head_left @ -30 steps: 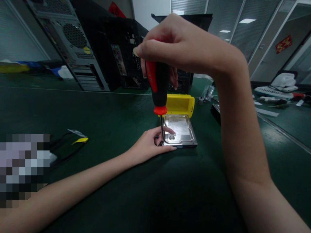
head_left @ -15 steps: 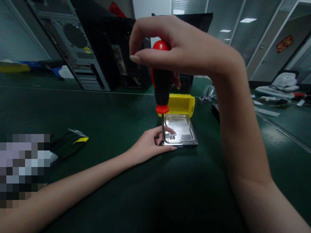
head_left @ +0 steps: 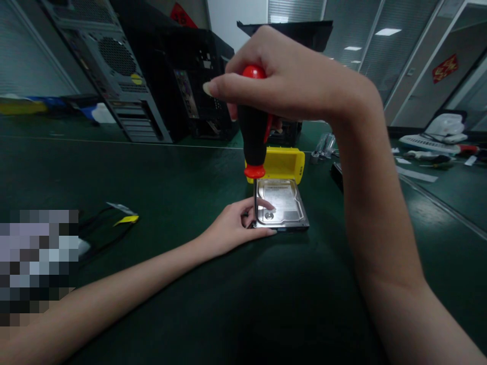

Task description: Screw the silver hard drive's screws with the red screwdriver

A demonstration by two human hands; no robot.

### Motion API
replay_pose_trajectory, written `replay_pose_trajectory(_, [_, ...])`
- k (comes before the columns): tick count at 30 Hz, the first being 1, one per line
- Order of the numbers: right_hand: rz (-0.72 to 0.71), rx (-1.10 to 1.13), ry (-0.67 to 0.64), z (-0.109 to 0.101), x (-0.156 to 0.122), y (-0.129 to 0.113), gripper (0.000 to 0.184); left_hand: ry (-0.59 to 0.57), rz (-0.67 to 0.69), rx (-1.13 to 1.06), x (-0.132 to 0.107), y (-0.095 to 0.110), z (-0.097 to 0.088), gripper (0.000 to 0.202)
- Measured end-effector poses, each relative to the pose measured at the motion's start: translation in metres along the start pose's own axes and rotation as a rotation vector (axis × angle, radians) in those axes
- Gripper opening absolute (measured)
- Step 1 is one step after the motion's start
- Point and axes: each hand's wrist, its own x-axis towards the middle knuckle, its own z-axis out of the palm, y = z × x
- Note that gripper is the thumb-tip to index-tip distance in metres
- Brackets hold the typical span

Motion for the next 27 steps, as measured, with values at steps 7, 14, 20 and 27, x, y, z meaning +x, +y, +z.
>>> replay_pose_trajectory(7, [-0.069,-0.002,-0.014,-0.0018,0.0041,0.0021,0.041,-0.007,-0.009,0.008,0.0002,0.0002,-0.0015,0.061])
replay_pose_trajectory(14, [0.0,0.025,-0.005,0.0011,0.0018,0.0034,0.039,-0.003,-0.017,-0.004,0.0,0.0019,-0.0003,0.059])
replay_pose_trajectory(20, [0.023,0.034,-0.001,0.0022,0.0042,0.0069,0.039,0.016,0.009,-0.004,0.0006,-0.0021,0.0013,0.06])
replay_pose_trajectory(27, [0.019,0.054,0.027,0.0039,0.0046,0.0032,0.038,-0.006,-0.005,0.004,0.001,0.0001,-0.0001,0.061])
